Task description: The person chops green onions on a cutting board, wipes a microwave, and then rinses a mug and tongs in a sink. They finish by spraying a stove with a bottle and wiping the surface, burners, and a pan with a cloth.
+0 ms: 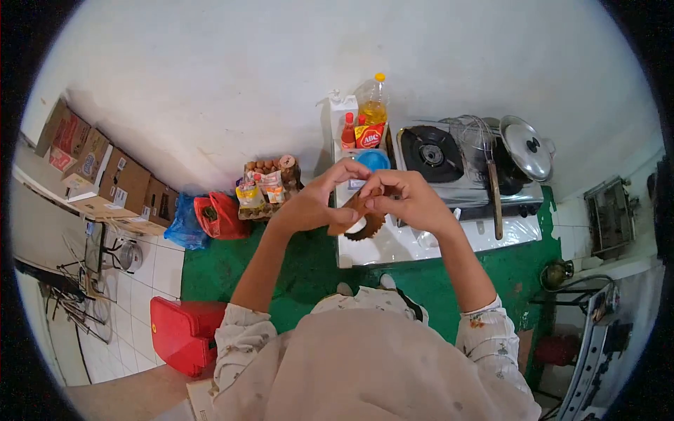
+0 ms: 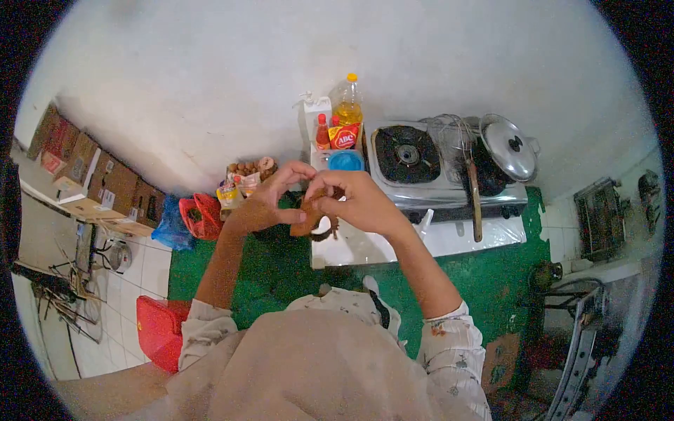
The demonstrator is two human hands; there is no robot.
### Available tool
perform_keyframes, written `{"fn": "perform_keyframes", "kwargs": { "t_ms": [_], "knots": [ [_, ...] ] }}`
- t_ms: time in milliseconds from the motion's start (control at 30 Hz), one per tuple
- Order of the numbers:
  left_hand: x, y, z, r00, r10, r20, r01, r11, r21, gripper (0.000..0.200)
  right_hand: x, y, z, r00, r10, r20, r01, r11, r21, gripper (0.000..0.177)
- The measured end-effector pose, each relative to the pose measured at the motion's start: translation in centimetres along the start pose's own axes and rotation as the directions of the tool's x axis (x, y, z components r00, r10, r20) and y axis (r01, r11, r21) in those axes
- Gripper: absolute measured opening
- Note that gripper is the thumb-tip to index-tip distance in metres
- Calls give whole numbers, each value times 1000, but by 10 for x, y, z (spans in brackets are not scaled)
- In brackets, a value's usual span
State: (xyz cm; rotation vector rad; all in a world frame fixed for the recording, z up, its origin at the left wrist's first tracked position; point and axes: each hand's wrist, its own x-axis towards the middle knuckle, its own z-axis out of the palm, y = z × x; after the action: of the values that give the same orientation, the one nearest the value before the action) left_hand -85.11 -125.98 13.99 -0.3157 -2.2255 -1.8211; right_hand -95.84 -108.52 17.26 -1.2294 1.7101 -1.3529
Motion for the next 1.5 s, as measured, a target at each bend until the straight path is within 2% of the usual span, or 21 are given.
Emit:
{"fn": "perform_keyframes", "kwargs": {
  "t_ms": [33, 100, 133, 267, 333, 367, 400, 500, 567, 667, 833, 867, 933, 1000, 1167, 1233, 1300, 1367, 1400, 1467, 1500],
  "knots": [
    [1, -4, -2, 1000, -3, 6, 3, 1000, -5, 41, -3, 4, -4, 1000, -11, 7, 11, 996, -84, 9],
    [2, -10, -12, 956, -166, 242, 109, 966, 233, 36, -9, 16, -10, 999, 16, -48, -21, 996, -91, 10],
    [-2, -15, -12, 962, -174, 212, 95, 937, 337, 32, -12, 23, -14, 995, 37, -97, -47, 994, -97, 11],
    [-12, -34, -18, 962, -152, 227, 66, 936, 346, 27, -30, 44, -28, 975, 152, -160, -148, 988, 36, 11],
    [-11, -43, -17, 945, -307, 113, 251, 902, 352, 27, -32, 60, -32, 962, 183, -202, -180, 983, 31, 10],
    [-9, -50, -14, 942, -313, 122, 255, 903, 345, 27, -31, 72, -33, 951, 199, -236, -201, 979, 18, 9],
    [-6, -59, -11, 961, -271, 59, 231, 901, 367, 23, -27, 89, -36, 944, 137, -299, -191, 969, -159, 9],
    [2, -80, 2, 983, -182, -33, 181, 908, 377, 15, -15, 133, -43, 910, 140, -390, -239, 946, -218, 10],
    [3, -93, 8, 989, -85, -123, 141, 807, 573, 14, -17, 149, -42, 898, 122, -424, -236, 945, -227, 14],
    [-10, -97, 21, 989, -7, -145, 93, 798, 595, 12, -31, 146, -29, 893, 123, -434, -254, 932, -257, 14],
    [-57, -133, 48, 992, -38, -123, 99, 835, 542, 8, -75, 194, 8, 911, 166, -377, -266, 936, -229, 12],
    [-69, -144, 56, 987, -98, -127, 152, 820, 552, 9, -84, 206, 20, 909, 174, -378, -272, 936, -222, 12],
    [-95, -168, 74, 977, -172, -124, 212, 802, 559, 10, -104, 231, 46, 876, 304, -376, -403, 887, -223, 11],
    [-122, -194, 91, 940, -335, -66, 319, 793, 520, 13, -125, 264, 70, 877, 339, -342, -433, 865, -255, 11],
    [-147, -223, 99, 900, -435, -20, 376, 752, 541, 16, -134, 294, 87, 873, 375, -312, -459, 849, -263, 12],
    [-136, -231, 89, 893, -449, -27, 389, 740, 549, 16, -114, 299, 76, 846, 367, -387, -483, 835, -263, 12],
    [-112, -249, 73, 861, -497, -109, 480, 722, 498, 17, -83, 297, 59, 825, 349, -445, -495, 826, -269, 15],
    [-87, -266, 60, 927, -297, -230, 374, 775, 509, 20, -48, 290, 44, 814, 276, -510, -487, 803, -342, 21],
    [-70, -268, 55, 927, -299, -226, 374, 776, 508, 20, -34, 293, 40, 812, 280, -512, -491, 802, -340, 21],
    [-40, -266, 48, 875, -386, -293, 483, 738, 470, 30, -17, 297, 35, 777, 75, -625, -436, 780, -448, 24],
    [-40, -273, 50, 875, -389, -289, 483, 739, 469, 30, -17, 295, 36, 775, 80, -627, -441, 779, -446, 24]
  ]
}}
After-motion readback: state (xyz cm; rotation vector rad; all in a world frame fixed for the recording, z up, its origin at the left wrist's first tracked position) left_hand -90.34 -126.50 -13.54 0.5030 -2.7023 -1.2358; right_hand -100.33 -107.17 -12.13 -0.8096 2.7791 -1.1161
